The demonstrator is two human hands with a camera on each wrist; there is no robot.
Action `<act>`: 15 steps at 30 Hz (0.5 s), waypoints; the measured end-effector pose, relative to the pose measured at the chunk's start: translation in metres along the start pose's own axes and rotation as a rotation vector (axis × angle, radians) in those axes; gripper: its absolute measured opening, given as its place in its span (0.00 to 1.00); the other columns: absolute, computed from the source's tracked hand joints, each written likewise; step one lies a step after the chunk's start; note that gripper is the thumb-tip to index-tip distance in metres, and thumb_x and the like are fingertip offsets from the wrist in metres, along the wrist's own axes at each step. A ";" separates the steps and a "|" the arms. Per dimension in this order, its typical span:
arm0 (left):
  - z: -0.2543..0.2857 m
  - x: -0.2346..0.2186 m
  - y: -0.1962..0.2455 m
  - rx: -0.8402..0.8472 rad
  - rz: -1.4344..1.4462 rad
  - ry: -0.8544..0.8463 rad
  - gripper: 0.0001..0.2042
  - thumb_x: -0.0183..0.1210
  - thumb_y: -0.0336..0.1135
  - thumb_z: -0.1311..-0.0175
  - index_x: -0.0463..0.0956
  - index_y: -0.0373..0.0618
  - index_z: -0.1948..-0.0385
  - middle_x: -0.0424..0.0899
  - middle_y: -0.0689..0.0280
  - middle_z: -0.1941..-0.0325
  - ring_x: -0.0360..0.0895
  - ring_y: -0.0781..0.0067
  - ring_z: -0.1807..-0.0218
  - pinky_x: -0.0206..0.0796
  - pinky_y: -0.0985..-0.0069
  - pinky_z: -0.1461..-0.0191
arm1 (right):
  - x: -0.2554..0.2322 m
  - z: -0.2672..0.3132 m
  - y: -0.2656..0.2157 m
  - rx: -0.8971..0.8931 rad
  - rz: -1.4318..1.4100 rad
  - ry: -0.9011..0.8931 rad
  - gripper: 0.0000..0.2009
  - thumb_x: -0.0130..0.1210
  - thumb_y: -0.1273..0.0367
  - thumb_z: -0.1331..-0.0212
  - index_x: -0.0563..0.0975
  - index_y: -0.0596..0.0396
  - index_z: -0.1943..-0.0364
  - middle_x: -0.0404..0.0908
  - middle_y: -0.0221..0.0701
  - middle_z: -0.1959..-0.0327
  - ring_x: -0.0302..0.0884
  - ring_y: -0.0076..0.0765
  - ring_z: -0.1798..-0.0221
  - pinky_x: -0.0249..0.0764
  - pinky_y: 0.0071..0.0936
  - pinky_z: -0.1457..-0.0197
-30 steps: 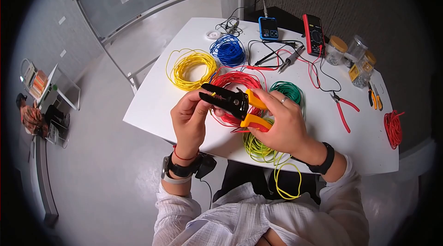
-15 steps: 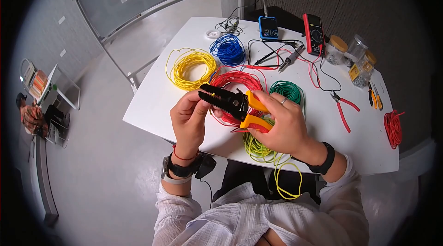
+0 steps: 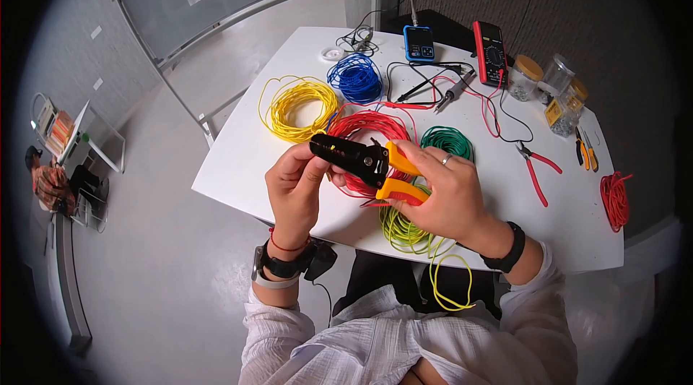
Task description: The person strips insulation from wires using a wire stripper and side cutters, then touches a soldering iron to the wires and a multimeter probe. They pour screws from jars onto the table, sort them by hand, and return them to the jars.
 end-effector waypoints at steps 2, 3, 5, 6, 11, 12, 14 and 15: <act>0.000 0.000 0.000 0.001 0.000 0.001 0.06 0.50 0.25 0.39 0.72 0.32 0.64 0.78 0.59 0.72 0.74 0.75 0.74 0.68 0.80 0.68 | 0.000 0.001 0.000 -0.018 0.016 0.016 0.32 0.68 0.62 0.69 0.70 0.55 0.52 0.75 0.34 0.71 0.75 0.39 0.72 0.72 0.30 0.68; 0.000 0.000 0.000 0.004 0.002 0.002 0.06 0.50 0.25 0.39 0.72 0.32 0.64 0.78 0.59 0.72 0.74 0.75 0.74 0.68 0.80 0.68 | 0.000 0.001 0.001 -0.023 0.018 0.019 0.32 0.68 0.62 0.69 0.70 0.55 0.52 0.75 0.34 0.71 0.75 0.38 0.72 0.72 0.29 0.68; 0.000 0.000 0.001 0.006 0.002 0.004 0.06 0.50 0.25 0.39 0.72 0.32 0.64 0.78 0.59 0.72 0.74 0.75 0.74 0.68 0.80 0.68 | 0.000 0.001 0.000 -0.028 0.019 0.023 0.33 0.68 0.62 0.69 0.70 0.55 0.52 0.75 0.34 0.71 0.75 0.38 0.72 0.72 0.29 0.68; 0.000 0.000 0.001 0.006 -0.003 0.005 0.06 0.50 0.25 0.39 0.72 0.32 0.64 0.78 0.59 0.72 0.74 0.75 0.74 0.68 0.80 0.68 | 0.000 0.001 0.000 -0.031 0.013 0.027 0.32 0.68 0.62 0.69 0.70 0.55 0.52 0.75 0.34 0.71 0.75 0.38 0.72 0.72 0.29 0.68; -0.001 0.000 0.000 -0.007 -0.013 -0.004 0.07 0.50 0.25 0.39 0.72 0.32 0.63 0.78 0.59 0.72 0.74 0.75 0.74 0.68 0.81 0.68 | 0.001 0.000 0.002 0.021 -0.029 -0.019 0.31 0.68 0.62 0.70 0.71 0.55 0.54 0.75 0.35 0.72 0.75 0.39 0.73 0.72 0.30 0.69; -0.001 0.001 0.000 -0.010 -0.040 0.002 0.06 0.49 0.26 0.38 0.72 0.33 0.64 0.78 0.60 0.73 0.73 0.75 0.74 0.66 0.81 0.70 | 0.001 0.000 0.002 0.026 -0.046 -0.023 0.31 0.68 0.62 0.70 0.71 0.56 0.55 0.75 0.35 0.73 0.75 0.40 0.73 0.72 0.30 0.70; -0.002 0.002 0.001 -0.017 -0.069 0.006 0.06 0.49 0.27 0.37 0.71 0.35 0.64 0.77 0.61 0.73 0.72 0.76 0.75 0.65 0.81 0.72 | 0.001 0.000 0.004 0.034 -0.064 -0.027 0.31 0.69 0.63 0.70 0.71 0.56 0.55 0.76 0.36 0.74 0.75 0.40 0.74 0.72 0.30 0.70; -0.002 0.002 0.001 -0.024 -0.080 0.002 0.06 0.49 0.27 0.37 0.71 0.35 0.64 0.77 0.61 0.74 0.71 0.77 0.76 0.64 0.82 0.72 | 0.002 0.000 0.004 0.027 -0.087 -0.019 0.30 0.68 0.63 0.69 0.72 0.57 0.56 0.76 0.36 0.74 0.76 0.40 0.73 0.72 0.30 0.70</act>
Point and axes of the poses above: each hand's wrist, its own z-axis away from the middle knuckle, its own x-axis out of the palm, y = z × x, the point moved 9 cm from there along -z, towards the middle knuckle
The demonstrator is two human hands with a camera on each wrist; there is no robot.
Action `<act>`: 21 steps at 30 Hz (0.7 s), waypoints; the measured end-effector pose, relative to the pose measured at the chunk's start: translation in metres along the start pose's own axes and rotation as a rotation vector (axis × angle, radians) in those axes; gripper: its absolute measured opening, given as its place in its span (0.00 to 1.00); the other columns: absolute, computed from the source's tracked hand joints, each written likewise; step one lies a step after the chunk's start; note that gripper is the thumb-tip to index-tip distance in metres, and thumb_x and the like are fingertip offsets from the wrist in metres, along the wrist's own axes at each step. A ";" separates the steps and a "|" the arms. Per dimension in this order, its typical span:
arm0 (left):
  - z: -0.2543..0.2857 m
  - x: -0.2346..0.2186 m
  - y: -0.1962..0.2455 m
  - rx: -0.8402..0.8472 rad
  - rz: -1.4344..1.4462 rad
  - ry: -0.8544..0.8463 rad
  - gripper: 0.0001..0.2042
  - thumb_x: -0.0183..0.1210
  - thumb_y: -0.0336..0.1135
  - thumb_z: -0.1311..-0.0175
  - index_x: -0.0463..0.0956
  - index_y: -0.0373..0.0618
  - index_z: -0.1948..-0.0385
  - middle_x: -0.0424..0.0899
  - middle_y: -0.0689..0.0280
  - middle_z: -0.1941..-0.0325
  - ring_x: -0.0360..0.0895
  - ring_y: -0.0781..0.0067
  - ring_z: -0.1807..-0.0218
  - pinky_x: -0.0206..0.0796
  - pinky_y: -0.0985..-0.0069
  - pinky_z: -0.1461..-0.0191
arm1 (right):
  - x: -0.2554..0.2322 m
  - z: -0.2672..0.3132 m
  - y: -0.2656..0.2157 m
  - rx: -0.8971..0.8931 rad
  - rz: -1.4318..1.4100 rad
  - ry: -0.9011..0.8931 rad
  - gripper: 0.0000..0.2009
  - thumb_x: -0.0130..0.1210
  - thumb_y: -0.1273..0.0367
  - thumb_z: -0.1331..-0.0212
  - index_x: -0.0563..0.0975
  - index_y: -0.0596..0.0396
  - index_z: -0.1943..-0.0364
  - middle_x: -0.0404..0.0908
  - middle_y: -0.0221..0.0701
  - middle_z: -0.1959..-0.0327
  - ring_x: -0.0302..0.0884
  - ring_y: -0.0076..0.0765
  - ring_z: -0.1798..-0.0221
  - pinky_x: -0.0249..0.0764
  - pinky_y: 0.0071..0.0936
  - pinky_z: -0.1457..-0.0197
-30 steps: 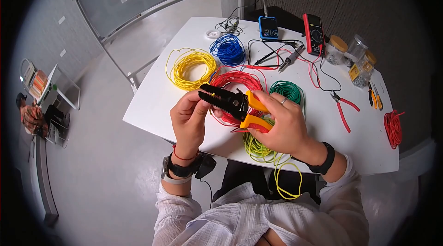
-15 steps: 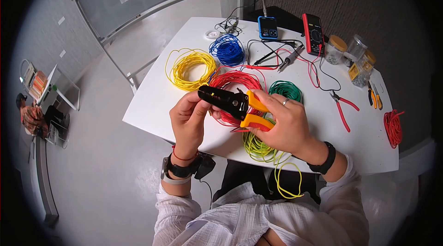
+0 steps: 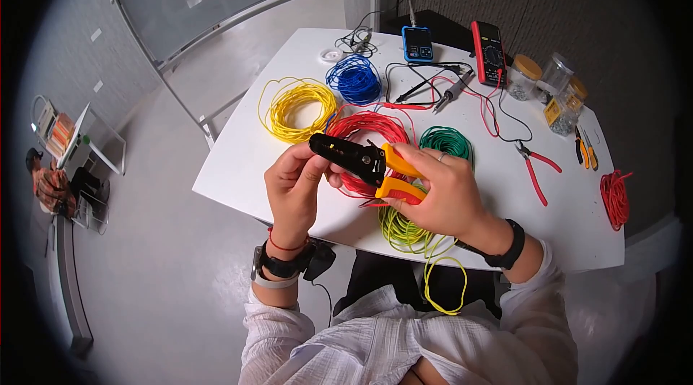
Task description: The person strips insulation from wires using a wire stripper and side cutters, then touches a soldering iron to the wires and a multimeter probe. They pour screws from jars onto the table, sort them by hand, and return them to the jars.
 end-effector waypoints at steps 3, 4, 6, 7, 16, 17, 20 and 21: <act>0.000 0.002 0.001 -0.010 -0.006 -0.011 0.06 0.49 0.28 0.37 0.71 0.35 0.64 0.77 0.61 0.75 0.70 0.78 0.78 0.63 0.83 0.74 | 0.001 -0.001 0.001 0.014 -0.069 -0.030 0.29 0.69 0.65 0.68 0.72 0.62 0.56 0.77 0.41 0.69 0.77 0.39 0.70 0.74 0.27 0.67; 0.000 0.002 0.001 -0.012 -0.002 -0.017 0.06 0.49 0.28 0.38 0.71 0.35 0.64 0.77 0.62 0.75 0.69 0.78 0.78 0.62 0.83 0.74 | 0.004 -0.001 0.003 0.034 -0.115 -0.068 0.29 0.69 0.67 0.67 0.72 0.67 0.56 0.78 0.44 0.65 0.79 0.37 0.67 0.75 0.24 0.65; 0.000 0.001 0.000 -0.022 -0.003 -0.012 0.06 0.49 0.28 0.38 0.71 0.35 0.65 0.76 0.62 0.75 0.68 0.79 0.79 0.61 0.83 0.75 | 0.006 -0.001 0.005 0.041 -0.153 -0.083 0.29 0.69 0.66 0.66 0.72 0.67 0.57 0.78 0.44 0.65 0.79 0.37 0.66 0.75 0.24 0.65; 0.001 0.001 -0.001 -0.032 -0.003 -0.008 0.06 0.49 0.28 0.38 0.71 0.35 0.65 0.76 0.62 0.75 0.68 0.79 0.79 0.61 0.84 0.76 | 0.008 0.000 0.007 0.046 -0.189 -0.099 0.28 0.69 0.66 0.65 0.72 0.68 0.57 0.78 0.44 0.65 0.79 0.36 0.65 0.75 0.24 0.64; 0.000 -0.002 -0.002 -0.028 -0.020 -0.018 0.06 0.51 0.30 0.38 0.71 0.36 0.69 0.77 0.62 0.76 0.68 0.79 0.80 0.61 0.84 0.76 | 0.002 -0.002 0.003 0.025 -0.018 -0.041 0.30 0.67 0.66 0.70 0.72 0.56 0.54 0.75 0.34 0.73 0.75 0.37 0.75 0.71 0.29 0.71; 0.000 -0.002 -0.002 -0.027 -0.020 -0.018 0.06 0.51 0.30 0.38 0.71 0.36 0.69 0.77 0.62 0.76 0.68 0.79 0.80 0.61 0.84 0.76 | 0.001 -0.002 0.003 0.024 -0.018 -0.041 0.30 0.67 0.66 0.70 0.72 0.56 0.54 0.75 0.34 0.73 0.75 0.37 0.75 0.71 0.29 0.71; 0.000 -0.002 -0.001 -0.011 -0.017 -0.043 0.06 0.51 0.30 0.38 0.71 0.36 0.69 0.77 0.62 0.75 0.68 0.79 0.80 0.61 0.84 0.76 | -0.002 -0.002 -0.001 -0.016 0.044 -0.033 0.30 0.67 0.66 0.70 0.72 0.55 0.54 0.73 0.33 0.74 0.74 0.37 0.75 0.71 0.29 0.72; 0.000 -0.003 -0.001 -0.012 -0.017 -0.041 0.06 0.51 0.30 0.38 0.71 0.36 0.69 0.77 0.62 0.75 0.68 0.79 0.80 0.61 0.84 0.76 | -0.001 -0.002 -0.002 -0.025 0.044 -0.019 0.30 0.67 0.66 0.70 0.72 0.55 0.54 0.73 0.33 0.73 0.74 0.37 0.75 0.70 0.30 0.71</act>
Point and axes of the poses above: each hand's wrist, its own z-axis away from the middle knuckle, its own x-axis out of the palm, y = z × x, the point moved 9 cm from there along -z, towards the middle knuckle
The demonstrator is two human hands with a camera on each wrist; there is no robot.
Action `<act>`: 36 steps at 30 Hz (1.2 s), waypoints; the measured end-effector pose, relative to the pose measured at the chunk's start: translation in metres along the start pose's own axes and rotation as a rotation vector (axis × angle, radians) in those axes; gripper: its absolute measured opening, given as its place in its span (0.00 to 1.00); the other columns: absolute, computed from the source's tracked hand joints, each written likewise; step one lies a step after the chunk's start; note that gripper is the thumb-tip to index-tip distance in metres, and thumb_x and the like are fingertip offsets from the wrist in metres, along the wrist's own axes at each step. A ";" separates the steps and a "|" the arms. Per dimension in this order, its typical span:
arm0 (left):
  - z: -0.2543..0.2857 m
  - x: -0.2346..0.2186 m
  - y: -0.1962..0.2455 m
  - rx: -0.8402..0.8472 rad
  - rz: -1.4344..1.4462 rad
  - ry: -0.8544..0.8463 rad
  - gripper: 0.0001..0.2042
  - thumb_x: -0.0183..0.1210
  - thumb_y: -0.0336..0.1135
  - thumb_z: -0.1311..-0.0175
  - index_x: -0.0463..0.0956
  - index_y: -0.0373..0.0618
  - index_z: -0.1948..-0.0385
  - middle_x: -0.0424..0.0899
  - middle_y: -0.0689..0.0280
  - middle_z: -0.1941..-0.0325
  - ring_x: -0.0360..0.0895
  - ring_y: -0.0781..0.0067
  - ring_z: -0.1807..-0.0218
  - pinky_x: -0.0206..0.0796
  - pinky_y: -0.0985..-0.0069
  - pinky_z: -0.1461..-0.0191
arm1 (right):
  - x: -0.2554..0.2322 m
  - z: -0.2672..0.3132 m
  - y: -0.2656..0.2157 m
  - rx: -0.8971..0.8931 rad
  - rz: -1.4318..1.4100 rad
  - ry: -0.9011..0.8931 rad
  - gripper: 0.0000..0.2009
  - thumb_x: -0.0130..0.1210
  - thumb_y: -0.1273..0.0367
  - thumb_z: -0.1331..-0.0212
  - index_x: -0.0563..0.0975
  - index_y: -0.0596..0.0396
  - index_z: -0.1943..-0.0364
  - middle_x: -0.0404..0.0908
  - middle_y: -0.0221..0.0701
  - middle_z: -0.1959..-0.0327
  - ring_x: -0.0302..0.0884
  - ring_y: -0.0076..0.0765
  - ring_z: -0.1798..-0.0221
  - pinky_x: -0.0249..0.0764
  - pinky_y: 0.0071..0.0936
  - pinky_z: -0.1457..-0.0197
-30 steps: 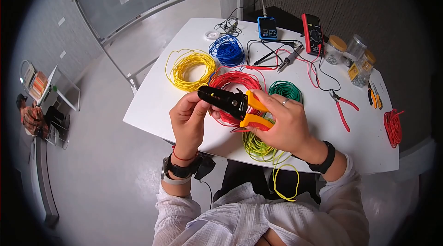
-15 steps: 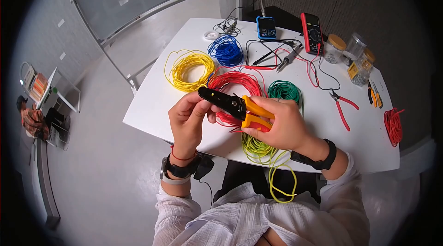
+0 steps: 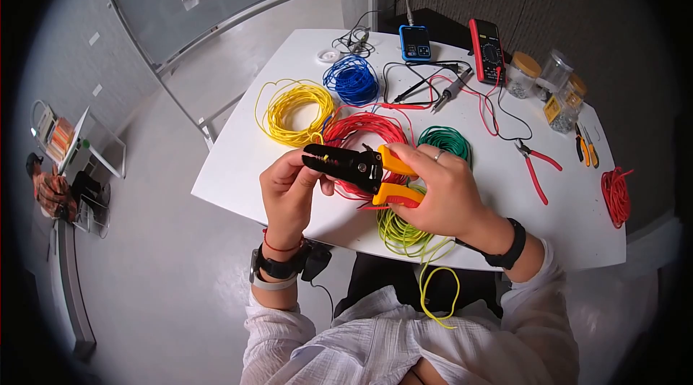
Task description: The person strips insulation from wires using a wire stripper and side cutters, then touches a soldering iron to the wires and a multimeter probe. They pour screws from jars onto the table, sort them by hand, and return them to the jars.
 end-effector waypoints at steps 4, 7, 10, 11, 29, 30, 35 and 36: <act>0.001 -0.001 -0.001 -0.008 0.019 0.003 0.06 0.51 0.30 0.39 0.71 0.36 0.69 0.77 0.62 0.74 0.68 0.79 0.79 0.61 0.83 0.75 | 0.000 0.001 0.000 -0.005 -0.007 0.021 0.31 0.67 0.66 0.71 0.72 0.55 0.54 0.73 0.33 0.73 0.74 0.37 0.74 0.70 0.30 0.71; 0.000 0.000 -0.001 -0.009 0.017 0.003 0.06 0.51 0.30 0.39 0.71 0.36 0.69 0.77 0.62 0.74 0.68 0.80 0.79 0.61 0.83 0.75 | 0.001 0.001 0.001 0.016 -0.037 0.012 0.30 0.68 0.66 0.71 0.72 0.55 0.55 0.73 0.33 0.74 0.74 0.38 0.74 0.70 0.30 0.71; 0.001 -0.001 -0.002 -0.027 0.030 -0.001 0.06 0.51 0.30 0.39 0.72 0.36 0.68 0.77 0.62 0.75 0.68 0.80 0.79 0.61 0.84 0.76 | 0.000 0.001 -0.001 -0.003 -0.017 0.028 0.28 0.67 0.66 0.71 0.72 0.55 0.57 0.74 0.34 0.75 0.74 0.40 0.75 0.70 0.30 0.72; 0.001 -0.002 -0.002 -0.026 0.030 -0.001 0.06 0.51 0.30 0.39 0.72 0.36 0.68 0.77 0.62 0.75 0.68 0.80 0.79 0.61 0.84 0.76 | 0.000 0.001 -0.001 -0.003 -0.017 0.028 0.28 0.67 0.66 0.71 0.72 0.55 0.57 0.74 0.34 0.75 0.74 0.40 0.75 0.70 0.30 0.72; -0.005 0.006 0.003 -0.072 0.012 -0.039 0.06 0.50 0.29 0.38 0.71 0.35 0.67 0.75 0.62 0.78 0.60 0.85 0.84 0.51 0.89 0.82 | 0.041 0.008 0.025 0.338 -0.759 -0.461 0.23 0.64 0.64 0.58 0.74 0.61 0.56 0.78 0.35 0.70 0.73 0.23 0.72 0.69 0.18 0.63; -0.005 0.005 0.001 -0.078 0.001 -0.020 0.06 0.50 0.29 0.38 0.71 0.35 0.66 0.75 0.63 0.78 0.60 0.85 0.84 0.51 0.88 0.82 | 0.036 0.005 0.025 0.306 -0.707 -0.422 0.23 0.64 0.64 0.58 0.73 0.61 0.56 0.78 0.35 0.69 0.73 0.22 0.71 0.69 0.18 0.63; -0.009 0.003 -0.003 -0.086 -0.031 0.028 0.06 0.49 0.29 0.38 0.72 0.36 0.65 0.75 0.64 0.78 0.60 0.85 0.84 0.51 0.88 0.82 | 0.002 -0.004 0.019 0.108 -0.116 -0.061 0.24 0.63 0.63 0.57 0.73 0.62 0.56 0.78 0.33 0.70 0.72 0.19 0.70 0.70 0.19 0.62; -0.009 0.002 -0.004 -0.085 -0.052 0.033 0.06 0.49 0.29 0.38 0.72 0.36 0.65 0.75 0.64 0.77 0.61 0.84 0.83 0.51 0.88 0.81 | 0.000 -0.005 0.027 0.189 -0.280 -0.021 0.23 0.63 0.63 0.56 0.73 0.62 0.56 0.77 0.31 0.71 0.72 0.19 0.70 0.70 0.19 0.63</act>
Point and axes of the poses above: each hand's wrist, its own z-axis away from the middle knuckle, its own x-axis out of the palm, y = z × x, the point moved 9 cm from there along -z, towards the middle knuckle
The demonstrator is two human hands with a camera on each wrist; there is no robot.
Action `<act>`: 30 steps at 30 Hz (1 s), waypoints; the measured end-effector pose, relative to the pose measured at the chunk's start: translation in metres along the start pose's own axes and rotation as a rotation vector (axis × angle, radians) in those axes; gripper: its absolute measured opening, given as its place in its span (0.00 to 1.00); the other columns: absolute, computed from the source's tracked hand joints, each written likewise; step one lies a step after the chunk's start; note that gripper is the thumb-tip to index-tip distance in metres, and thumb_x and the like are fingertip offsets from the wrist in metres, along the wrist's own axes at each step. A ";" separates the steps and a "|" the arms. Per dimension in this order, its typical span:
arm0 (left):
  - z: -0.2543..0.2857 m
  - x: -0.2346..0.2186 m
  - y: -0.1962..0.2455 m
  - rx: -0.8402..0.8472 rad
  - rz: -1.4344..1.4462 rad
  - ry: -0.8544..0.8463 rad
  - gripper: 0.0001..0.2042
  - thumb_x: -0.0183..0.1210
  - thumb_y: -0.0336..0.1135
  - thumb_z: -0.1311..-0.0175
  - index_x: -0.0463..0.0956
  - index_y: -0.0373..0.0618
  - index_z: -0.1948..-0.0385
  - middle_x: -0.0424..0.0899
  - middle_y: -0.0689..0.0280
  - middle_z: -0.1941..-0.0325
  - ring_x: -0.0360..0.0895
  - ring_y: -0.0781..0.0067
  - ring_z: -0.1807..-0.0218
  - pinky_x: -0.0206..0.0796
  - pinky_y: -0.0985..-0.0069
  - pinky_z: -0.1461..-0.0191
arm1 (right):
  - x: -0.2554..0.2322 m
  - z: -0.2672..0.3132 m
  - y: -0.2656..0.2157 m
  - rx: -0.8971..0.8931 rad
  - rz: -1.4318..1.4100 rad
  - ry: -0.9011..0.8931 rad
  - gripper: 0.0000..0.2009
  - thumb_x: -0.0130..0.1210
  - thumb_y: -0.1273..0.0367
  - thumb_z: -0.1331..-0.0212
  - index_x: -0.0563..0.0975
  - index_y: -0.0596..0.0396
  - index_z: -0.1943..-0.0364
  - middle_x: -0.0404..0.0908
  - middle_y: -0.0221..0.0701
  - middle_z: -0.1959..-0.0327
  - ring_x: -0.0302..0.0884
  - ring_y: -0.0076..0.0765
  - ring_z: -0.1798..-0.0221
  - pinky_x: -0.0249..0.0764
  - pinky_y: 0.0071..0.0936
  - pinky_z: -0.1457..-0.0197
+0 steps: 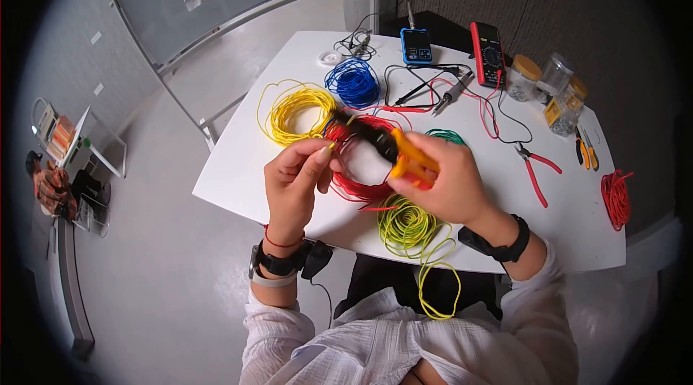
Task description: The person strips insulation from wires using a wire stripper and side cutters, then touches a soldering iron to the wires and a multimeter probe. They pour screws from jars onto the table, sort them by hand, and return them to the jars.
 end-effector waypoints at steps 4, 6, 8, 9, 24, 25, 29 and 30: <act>-0.003 -0.008 -0.002 -0.009 -0.032 0.032 0.07 0.49 0.29 0.38 0.72 0.35 0.64 0.76 0.64 0.75 0.67 0.82 0.78 0.58 0.87 0.75 | -0.019 -0.002 0.041 0.337 -0.841 0.095 0.18 0.56 0.68 0.49 0.71 0.59 0.54 0.72 0.25 0.74 0.65 0.19 0.76 0.63 0.15 0.71; -0.007 -0.007 0.004 0.033 -0.081 0.019 0.07 0.50 0.28 0.38 0.72 0.34 0.63 0.77 0.64 0.73 0.69 0.81 0.75 0.62 0.86 0.71 | -0.049 -0.008 0.042 0.270 -1.084 0.218 0.19 0.53 0.66 0.47 0.68 0.60 0.51 0.72 0.29 0.70 0.66 0.22 0.71 0.62 0.18 0.66; -0.010 -0.008 0.010 0.075 -0.226 -0.007 0.08 0.50 0.27 0.38 0.71 0.32 0.60 0.78 0.63 0.71 0.74 0.79 0.69 0.67 0.82 0.62 | -0.089 -0.011 0.036 0.184 -1.205 0.311 0.22 0.50 0.63 0.46 0.66 0.61 0.50 0.70 0.35 0.64 0.66 0.28 0.65 0.63 0.25 0.60; -0.014 -0.009 0.014 0.131 -0.262 -0.025 0.08 0.48 0.24 0.38 0.71 0.32 0.59 0.78 0.63 0.70 0.74 0.78 0.67 0.67 0.82 0.60 | -0.110 -0.007 0.036 0.163 -1.231 0.340 0.23 0.48 0.61 0.45 0.65 0.61 0.49 0.69 0.38 0.60 0.66 0.31 0.62 0.63 0.28 0.57; -0.040 -0.062 0.081 0.686 -1.318 0.165 0.08 0.55 0.23 0.45 0.78 0.44 0.65 0.76 0.64 0.68 0.75 0.75 0.72 0.68 0.82 0.69 | -0.174 0.212 0.109 0.287 -1.473 0.544 0.21 0.41 0.62 0.40 0.61 0.56 0.44 0.64 0.29 0.63 0.61 0.26 0.63 0.60 0.26 0.60; -0.044 -0.074 0.078 0.627 -1.318 0.188 0.09 0.56 0.23 0.46 0.77 0.44 0.64 0.76 0.64 0.68 0.75 0.75 0.73 0.67 0.82 0.69 | -0.170 0.219 0.107 0.288 -1.478 0.550 0.21 0.41 0.62 0.40 0.61 0.56 0.44 0.64 0.29 0.63 0.61 0.26 0.63 0.60 0.26 0.60; -0.016 -0.072 0.085 0.525 -1.296 0.224 0.12 0.58 0.22 0.48 0.75 0.42 0.61 0.76 0.64 0.68 0.74 0.77 0.73 0.66 0.83 0.69 | -0.145 0.223 0.101 0.382 -1.410 0.700 0.22 0.43 0.62 0.40 0.61 0.53 0.42 0.64 0.29 0.62 0.61 0.27 0.63 0.60 0.28 0.59; -0.002 -0.064 0.091 0.568 -1.247 0.241 0.13 0.59 0.21 0.49 0.75 0.41 0.60 0.76 0.65 0.68 0.74 0.79 0.74 0.66 0.83 0.70 | -0.141 0.221 0.099 0.397 -1.347 0.732 0.22 0.43 0.62 0.40 0.60 0.53 0.42 0.64 0.30 0.61 0.61 0.29 0.61 0.59 0.30 0.57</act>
Point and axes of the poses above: each hand's wrist, its own z-axis away from the middle knuckle, its own x-axis out of the palm, y = z × x, the point moved 9 cm from there along -z, towards the middle knuckle
